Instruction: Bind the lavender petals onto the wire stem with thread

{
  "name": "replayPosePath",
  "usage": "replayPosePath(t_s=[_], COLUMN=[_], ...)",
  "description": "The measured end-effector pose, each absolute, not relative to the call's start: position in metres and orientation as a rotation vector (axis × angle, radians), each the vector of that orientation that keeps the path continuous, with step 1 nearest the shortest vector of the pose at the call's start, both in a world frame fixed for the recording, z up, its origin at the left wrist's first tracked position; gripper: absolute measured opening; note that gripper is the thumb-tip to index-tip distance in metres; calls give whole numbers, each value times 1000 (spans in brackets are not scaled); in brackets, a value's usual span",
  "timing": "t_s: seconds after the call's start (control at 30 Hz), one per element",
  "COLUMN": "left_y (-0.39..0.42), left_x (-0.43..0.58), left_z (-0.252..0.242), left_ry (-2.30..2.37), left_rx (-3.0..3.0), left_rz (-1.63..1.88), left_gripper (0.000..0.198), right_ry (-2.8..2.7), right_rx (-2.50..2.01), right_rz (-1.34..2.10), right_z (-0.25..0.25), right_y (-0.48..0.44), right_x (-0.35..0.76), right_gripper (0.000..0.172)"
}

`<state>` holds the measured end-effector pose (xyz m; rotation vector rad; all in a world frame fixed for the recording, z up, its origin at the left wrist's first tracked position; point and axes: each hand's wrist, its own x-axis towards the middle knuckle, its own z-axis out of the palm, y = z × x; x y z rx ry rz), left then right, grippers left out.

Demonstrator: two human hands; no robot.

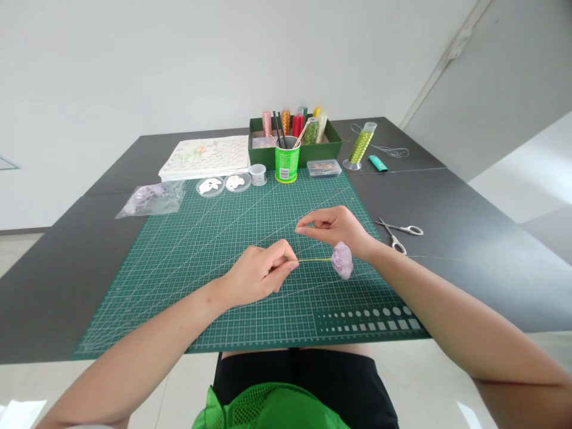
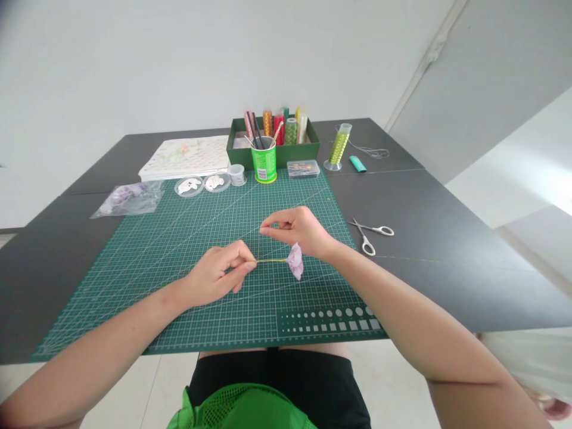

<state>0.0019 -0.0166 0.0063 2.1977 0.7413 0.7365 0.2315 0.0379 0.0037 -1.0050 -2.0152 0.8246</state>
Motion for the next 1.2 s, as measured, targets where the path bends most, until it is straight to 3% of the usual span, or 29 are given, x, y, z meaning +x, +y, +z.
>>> replayPosePath(t_s=[0.3,0.63,0.9,1.2], left_y=[-14,-2,2,5], left_x=[-3,-6,-7,-6], left_z=[9,8,6,-1], left_ry=[864,1091,1241,1379], left_rx=[1981,1917,2065,2482], left_rz=[1095,1278,1157,755], left_gripper=[17,17,16,16], right_ry=[-2031,-2168,-2292,-2291], right_rx=[-968,-754,-524,-456], right_rz=[941,696,312,79], right_z=[-9,2,5,9], right_y=[30,14,7,5], right_x=[223,217,218,219], right_gripper=[25,20,23,24])
